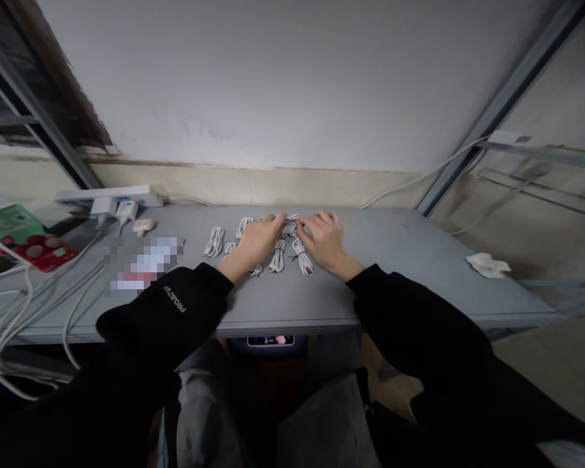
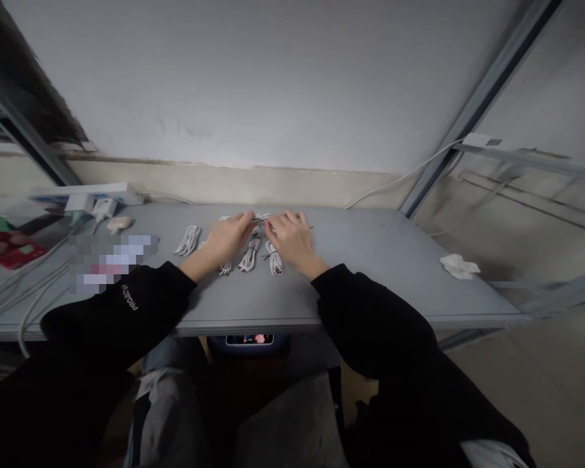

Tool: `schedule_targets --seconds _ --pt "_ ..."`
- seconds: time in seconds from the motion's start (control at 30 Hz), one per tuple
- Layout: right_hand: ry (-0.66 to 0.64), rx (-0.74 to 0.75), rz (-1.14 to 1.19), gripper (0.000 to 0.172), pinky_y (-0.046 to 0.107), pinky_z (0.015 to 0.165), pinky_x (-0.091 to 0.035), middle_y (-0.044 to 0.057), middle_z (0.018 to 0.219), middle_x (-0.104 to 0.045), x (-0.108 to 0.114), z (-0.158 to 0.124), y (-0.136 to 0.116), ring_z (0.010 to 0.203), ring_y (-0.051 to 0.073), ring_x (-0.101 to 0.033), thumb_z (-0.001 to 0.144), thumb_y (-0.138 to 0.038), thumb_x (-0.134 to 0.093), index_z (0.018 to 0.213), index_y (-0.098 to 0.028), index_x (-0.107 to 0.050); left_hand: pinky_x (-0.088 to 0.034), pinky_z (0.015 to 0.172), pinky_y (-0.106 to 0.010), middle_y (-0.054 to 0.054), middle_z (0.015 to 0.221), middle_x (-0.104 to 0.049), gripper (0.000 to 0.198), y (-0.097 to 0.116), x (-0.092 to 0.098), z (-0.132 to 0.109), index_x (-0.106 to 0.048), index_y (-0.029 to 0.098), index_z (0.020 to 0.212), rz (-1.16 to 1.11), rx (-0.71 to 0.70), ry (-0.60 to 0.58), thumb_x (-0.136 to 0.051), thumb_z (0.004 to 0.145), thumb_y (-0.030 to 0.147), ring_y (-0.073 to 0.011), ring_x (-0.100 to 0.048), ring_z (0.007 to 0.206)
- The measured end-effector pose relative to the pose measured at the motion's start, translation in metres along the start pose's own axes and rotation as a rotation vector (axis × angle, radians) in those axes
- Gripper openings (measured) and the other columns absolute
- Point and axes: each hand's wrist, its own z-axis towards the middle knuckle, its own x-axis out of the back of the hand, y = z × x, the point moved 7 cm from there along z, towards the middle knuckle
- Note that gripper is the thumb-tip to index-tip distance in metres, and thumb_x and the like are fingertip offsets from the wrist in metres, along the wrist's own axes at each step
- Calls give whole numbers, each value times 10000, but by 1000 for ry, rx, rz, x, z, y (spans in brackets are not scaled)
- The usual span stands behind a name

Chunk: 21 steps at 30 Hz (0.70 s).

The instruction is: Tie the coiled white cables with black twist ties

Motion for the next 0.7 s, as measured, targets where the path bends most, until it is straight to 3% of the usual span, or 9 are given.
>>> schedule_targets --seconds 0.13,0.5,0.7 --pt "32 2 25 335 381 773 -352 70 885 -744 3 0 -2 856 227 -611 1050 -337 -395 945 -210 -686 -286 603 -293 -64 787 -583 145 2 1 0 -542 219 943 102 -4 -16 -426 1004 280 -214 -559 681" --pt "24 14 32 350 386 797 -369 66 905 -723 4 0 0 879 226 -605 1063 -358 -373 967 -220 -680 -349 654 -289 -60 793 -642 163 -4 -3 -5 -529 217 967 -111 41 40 -454 1002 358 -224 -613 728" --pt "47 31 -19 385 378 749 -349 66 833 -714 5 0 -3 833 223 -588 1065 -352 -351 908 -214 -674 -319 634 -287 -56 740 -626 145 -1 1 -4 -535 215 942 -79 37 49 -461 999 326 -219 -592 674"
